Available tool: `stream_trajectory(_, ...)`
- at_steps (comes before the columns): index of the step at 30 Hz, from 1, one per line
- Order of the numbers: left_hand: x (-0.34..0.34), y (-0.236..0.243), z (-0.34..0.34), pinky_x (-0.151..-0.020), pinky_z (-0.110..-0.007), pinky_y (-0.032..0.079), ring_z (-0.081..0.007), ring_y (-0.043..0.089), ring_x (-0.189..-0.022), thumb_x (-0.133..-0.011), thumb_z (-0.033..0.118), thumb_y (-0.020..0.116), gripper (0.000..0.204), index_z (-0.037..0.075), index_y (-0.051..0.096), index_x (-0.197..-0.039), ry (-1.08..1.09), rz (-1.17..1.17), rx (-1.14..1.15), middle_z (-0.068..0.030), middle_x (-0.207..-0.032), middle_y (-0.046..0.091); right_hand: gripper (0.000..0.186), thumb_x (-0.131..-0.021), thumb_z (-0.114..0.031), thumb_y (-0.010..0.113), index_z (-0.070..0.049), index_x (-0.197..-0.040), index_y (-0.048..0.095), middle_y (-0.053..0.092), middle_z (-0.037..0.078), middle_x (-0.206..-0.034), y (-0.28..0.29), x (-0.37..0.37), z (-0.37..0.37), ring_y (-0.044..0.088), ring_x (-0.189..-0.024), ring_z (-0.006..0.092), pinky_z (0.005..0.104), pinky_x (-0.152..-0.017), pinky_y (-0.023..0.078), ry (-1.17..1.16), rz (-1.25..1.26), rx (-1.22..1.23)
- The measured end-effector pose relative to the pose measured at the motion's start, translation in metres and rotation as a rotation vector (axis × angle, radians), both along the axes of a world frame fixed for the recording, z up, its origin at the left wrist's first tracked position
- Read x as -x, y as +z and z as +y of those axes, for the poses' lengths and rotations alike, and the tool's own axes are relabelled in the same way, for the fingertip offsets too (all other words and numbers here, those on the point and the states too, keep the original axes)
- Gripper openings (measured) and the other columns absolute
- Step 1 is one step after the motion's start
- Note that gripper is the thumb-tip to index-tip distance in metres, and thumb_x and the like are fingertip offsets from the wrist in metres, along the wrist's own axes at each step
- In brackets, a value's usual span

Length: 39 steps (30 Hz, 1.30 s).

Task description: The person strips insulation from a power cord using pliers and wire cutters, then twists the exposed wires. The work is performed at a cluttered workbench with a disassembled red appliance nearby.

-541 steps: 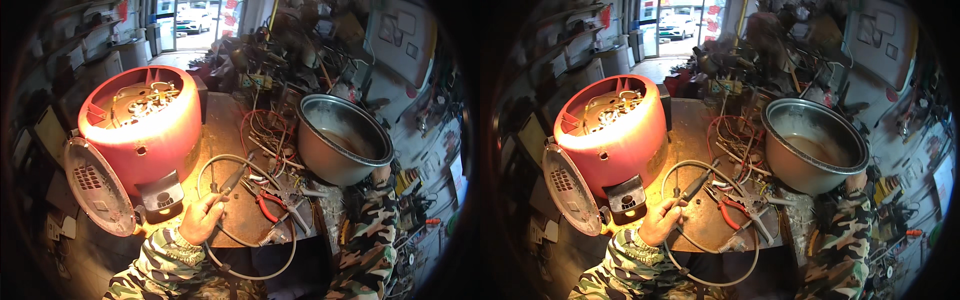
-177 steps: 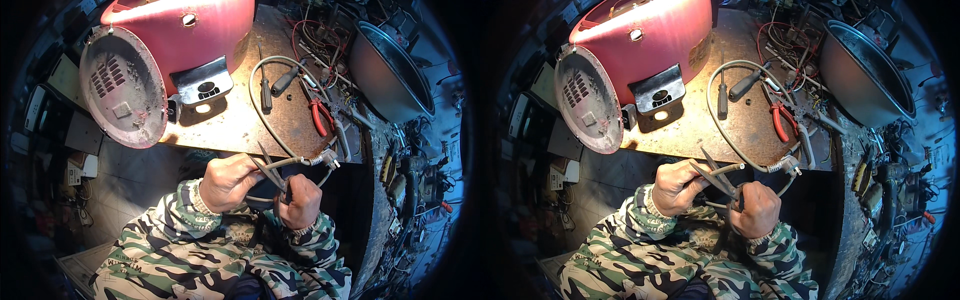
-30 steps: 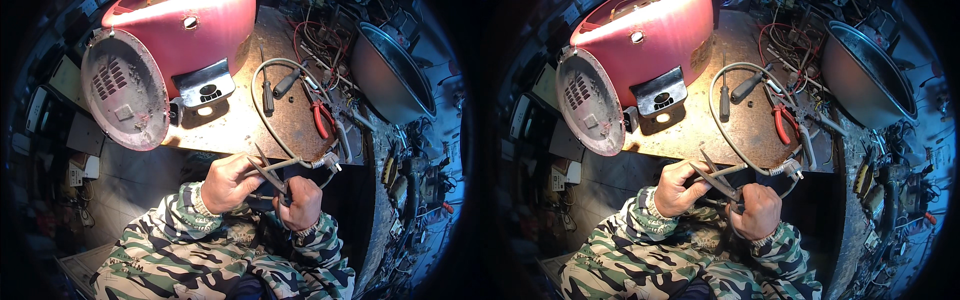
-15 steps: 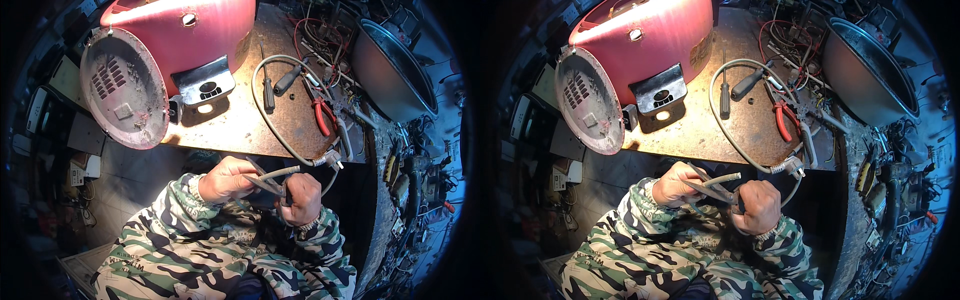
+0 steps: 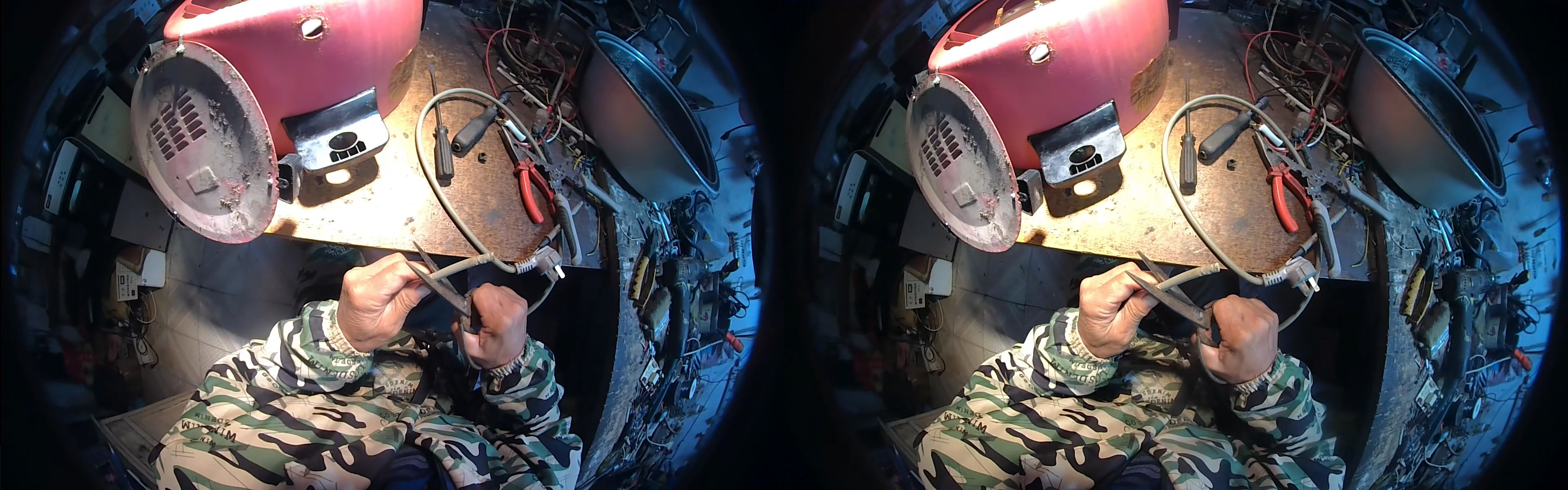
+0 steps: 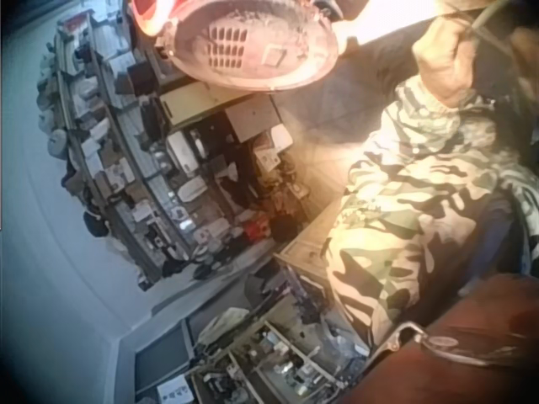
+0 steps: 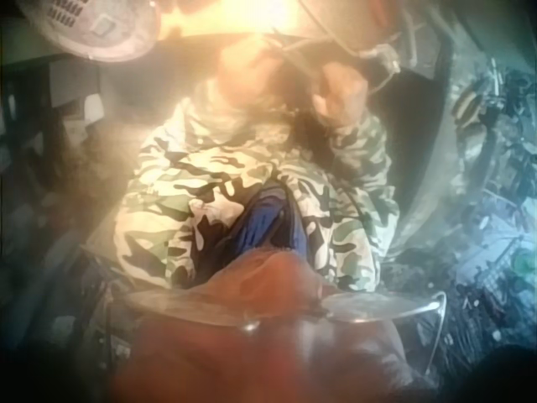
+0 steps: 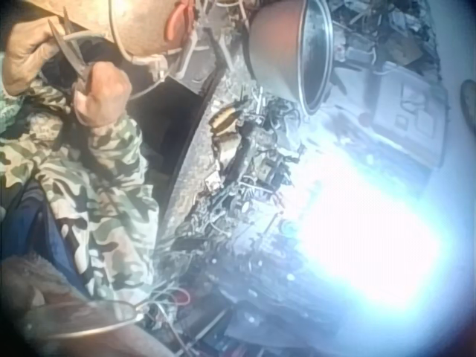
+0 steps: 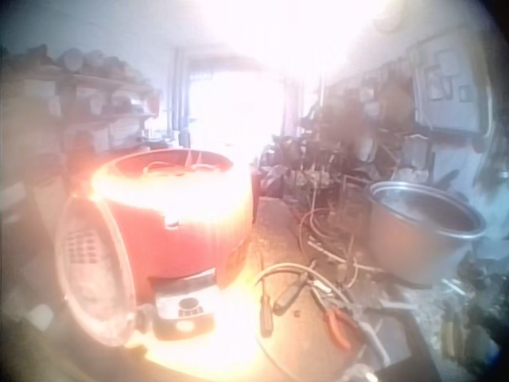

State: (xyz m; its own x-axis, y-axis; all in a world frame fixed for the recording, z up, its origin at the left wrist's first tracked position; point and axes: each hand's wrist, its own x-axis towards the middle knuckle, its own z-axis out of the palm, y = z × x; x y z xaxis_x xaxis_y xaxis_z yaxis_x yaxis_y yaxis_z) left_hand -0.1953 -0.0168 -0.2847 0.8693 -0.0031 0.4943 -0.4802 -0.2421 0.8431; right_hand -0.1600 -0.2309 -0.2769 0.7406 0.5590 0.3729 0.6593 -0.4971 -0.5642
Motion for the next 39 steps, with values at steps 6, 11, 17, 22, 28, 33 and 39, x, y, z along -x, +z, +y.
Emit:
stream_trajectory(6, -0.006, 0.009, 0.013, -0.068, -0.023, 0.048, -0.0114, 0.059, -0.073, -0.099, 0.015, 0.060, 0.019, -0.003, 0.066, -0.099, -0.326, 0.281, 0.271, -0.0059, -0.082, 0.066, 0.022, -0.060, -0.010, 0.072, -0.002, -0.068, 0.053, 0.053, 0.013, -0.063, -0.009, 0.000, -0.005, 0.057, -0.057, 0.0365, 0.0419, -0.053, 0.044, 0.076, 0.187, -0.051)
stream_trajectory(11, -0.004, 0.002, 0.010, -0.068, -0.022, 0.046, -0.0074, 0.055, -0.074, -0.100, 0.016, 0.060, 0.020, -0.003, 0.067, -0.100, -0.292, 0.476, 0.376, -0.0011, -0.082, 0.066, 0.017, -0.073, -0.007, 0.069, 0.000, -0.070, 0.054, 0.053, 0.013, -0.061, 0.000, 0.003, -0.001, 0.054, -0.051, 0.0283, 0.0362, -0.050, 0.041, 0.077, 0.464, -0.126)
stream_trajectory(17, -0.007, 0.005, 0.006, -0.056, -0.019, 0.037, -0.0031, 0.045, -0.061, -0.101, 0.024, 0.059, 0.028, -0.003, 0.065, -0.097, -0.223, 0.345, 0.262, 0.0024, -0.073, 0.058, 0.020, -0.085, -0.011, 0.068, 0.002, -0.074, 0.058, 0.051, 0.009, -0.056, -0.004, 0.008, -0.001, 0.047, -0.048, 0.0135, 0.0312, -0.047, 0.037, 0.112, 0.684, -0.180)
stream_trajectory(22, -0.006, 0.002, 0.006, -0.056, -0.019, 0.037, -0.0028, 0.046, -0.062, -0.101, 0.023, 0.059, 0.027, -0.003, 0.065, -0.095, -0.235, 0.366, 0.329, 0.0004, -0.078, 0.060, 0.024, -0.092, -0.015, 0.065, 0.001, -0.076, 0.059, 0.048, 0.003, -0.055, 0.001, 0.008, -0.001, 0.042, -0.053, 0.0072, 0.0286, -0.047, 0.034, 0.164, 0.837, -0.213)
stream_trajectory(28, -0.004, 0.006, 0.008, -0.057, -0.020, 0.038, -0.0043, 0.047, -0.063, -0.100, 0.022, 0.061, 0.026, -0.003, 0.064, -0.092, -0.196, 0.351, 0.259, -0.0003, -0.079, 0.061, 0.026, -0.094, -0.017, 0.064, 0.002, -0.077, 0.058, 0.046, 0.000, -0.056, 0.007, 0.009, 0.001, 0.040, -0.055, 0.0058, 0.0274, -0.049, 0.033, 0.187, 0.985, -0.274)
stream_trajectory(33, -0.004, 0.011, 0.007, -0.060, -0.022, 0.042, -0.0067, 0.050, -0.064, -0.097, 0.021, 0.065, 0.024, -0.003, 0.064, -0.094, -0.150, 0.263, 0.109, -0.0020, -0.076, 0.061, 0.025, -0.090, -0.016, 0.068, 0.001, -0.075, 0.057, 0.048, 0.007, -0.056, -0.005, 0.020, 0.003, 0.043, -0.051, 0.0110, 0.0313, -0.047, 0.035, 0.061, 0.819, -0.227)
stream_trajectory(39, -0.001, 0.013, -0.002, -0.065, -0.026, 0.049, -0.0129, 0.061, -0.071, -0.091, 0.008, 0.071, 0.016, -0.005, 0.066, -0.098, 0.083, 0.095, 0.006, -0.0087, -0.082, 0.065, 0.027, -0.077, -0.013, 0.074, -0.001, -0.069, 0.052, 0.052, 0.014, -0.059, 0.005, 0.022, 0.015, 0.054, -0.051, 0.0324, 0.0386, -0.047, 0.040, -0.100, 0.393, -0.114)
